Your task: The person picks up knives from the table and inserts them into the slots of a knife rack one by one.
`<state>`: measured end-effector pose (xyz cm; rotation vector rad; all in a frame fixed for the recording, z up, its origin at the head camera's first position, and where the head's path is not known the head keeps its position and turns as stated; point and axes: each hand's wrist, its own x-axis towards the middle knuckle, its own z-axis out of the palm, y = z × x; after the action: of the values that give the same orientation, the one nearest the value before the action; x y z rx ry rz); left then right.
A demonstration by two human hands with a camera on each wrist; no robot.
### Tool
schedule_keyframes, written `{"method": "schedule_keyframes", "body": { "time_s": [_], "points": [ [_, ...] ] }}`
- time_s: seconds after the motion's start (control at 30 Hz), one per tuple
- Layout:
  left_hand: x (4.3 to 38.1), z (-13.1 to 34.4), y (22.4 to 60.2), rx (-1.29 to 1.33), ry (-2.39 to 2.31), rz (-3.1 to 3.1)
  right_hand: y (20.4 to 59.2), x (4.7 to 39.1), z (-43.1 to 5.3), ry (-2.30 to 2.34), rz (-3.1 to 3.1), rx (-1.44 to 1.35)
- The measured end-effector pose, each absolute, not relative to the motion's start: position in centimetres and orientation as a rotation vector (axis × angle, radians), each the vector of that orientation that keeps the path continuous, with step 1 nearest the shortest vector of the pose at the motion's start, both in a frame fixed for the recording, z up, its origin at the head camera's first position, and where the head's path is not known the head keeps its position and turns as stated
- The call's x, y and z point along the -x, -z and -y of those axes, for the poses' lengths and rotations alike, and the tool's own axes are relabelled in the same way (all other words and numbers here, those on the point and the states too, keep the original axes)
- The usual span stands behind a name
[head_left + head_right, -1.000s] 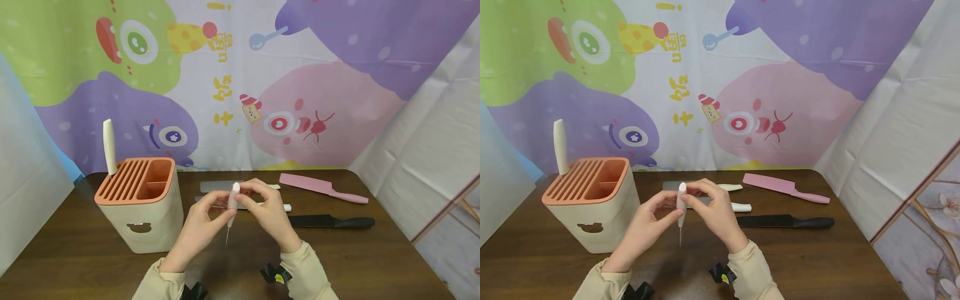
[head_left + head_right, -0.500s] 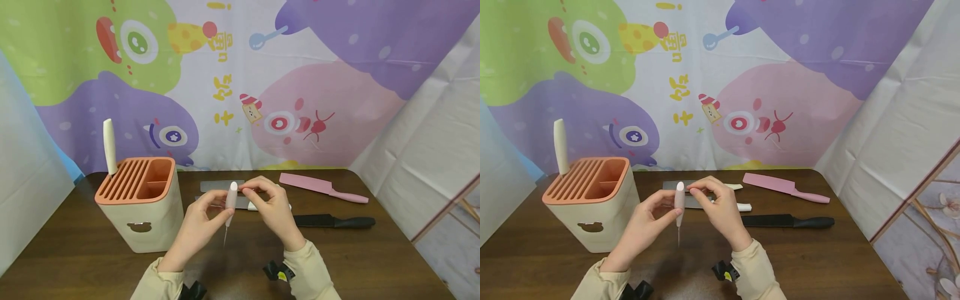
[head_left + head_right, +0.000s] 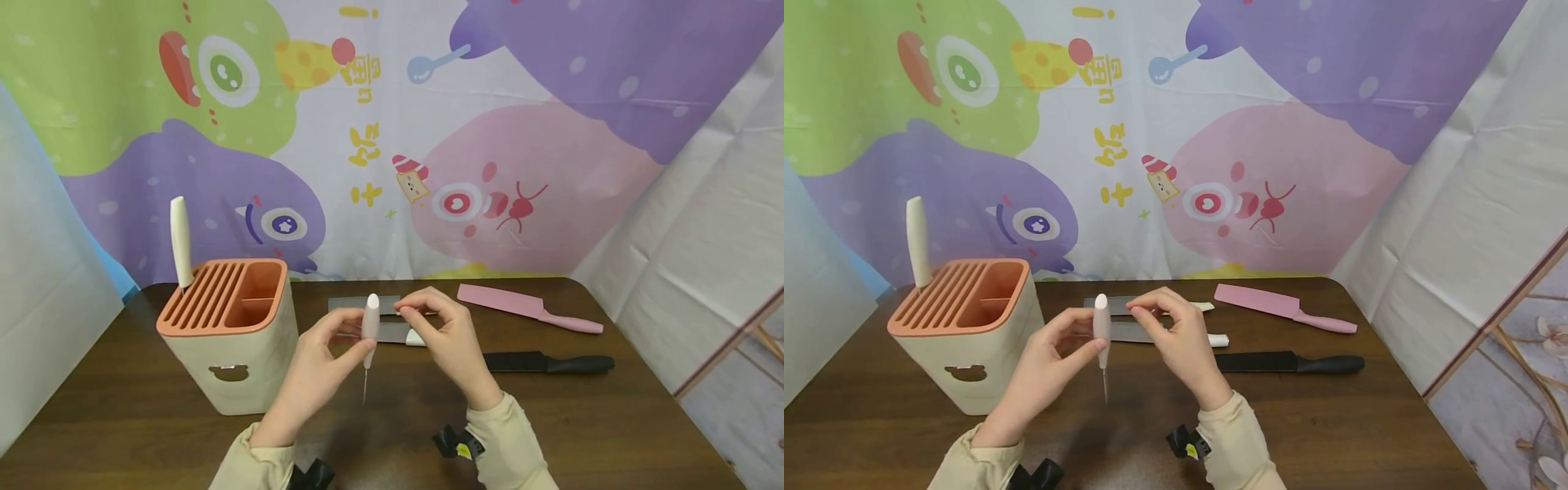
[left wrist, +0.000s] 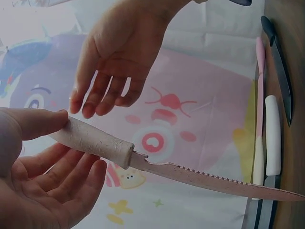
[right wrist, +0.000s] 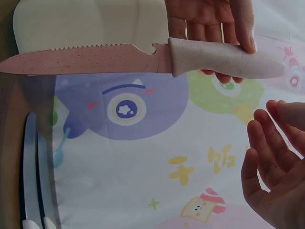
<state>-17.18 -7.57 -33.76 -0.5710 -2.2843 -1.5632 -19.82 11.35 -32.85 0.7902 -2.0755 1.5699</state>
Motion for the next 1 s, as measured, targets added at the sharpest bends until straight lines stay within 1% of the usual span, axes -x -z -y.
{"method": "schedule_keyframes", "body": {
  "time_s": [0.3, 0.6, 0.87, 1.0],
  "points": [
    [17.1, 8.2, 33.4, 0.557, 1.583, 2.248, 32.8, 19.7, -12.2, -1.543, 2.107, -0.753],
    [16.6, 9.4, 32.9, 0.533, 1.525, 2.223, 33.9, 19.8, -14.0, -1.537, 2.186, -0.748],
    [16.0, 10.7, 31.4, 0.634, 1.461, 2.156, 34.7, 19.7, -15.9, -1.466, 2.281, -0.669],
    [15.7, 11.2, 31.0, 0.642, 1.460, 2.116, 35.0, 19.4, -16.6, -1.434, 2.333, -0.642]
  ]
}}
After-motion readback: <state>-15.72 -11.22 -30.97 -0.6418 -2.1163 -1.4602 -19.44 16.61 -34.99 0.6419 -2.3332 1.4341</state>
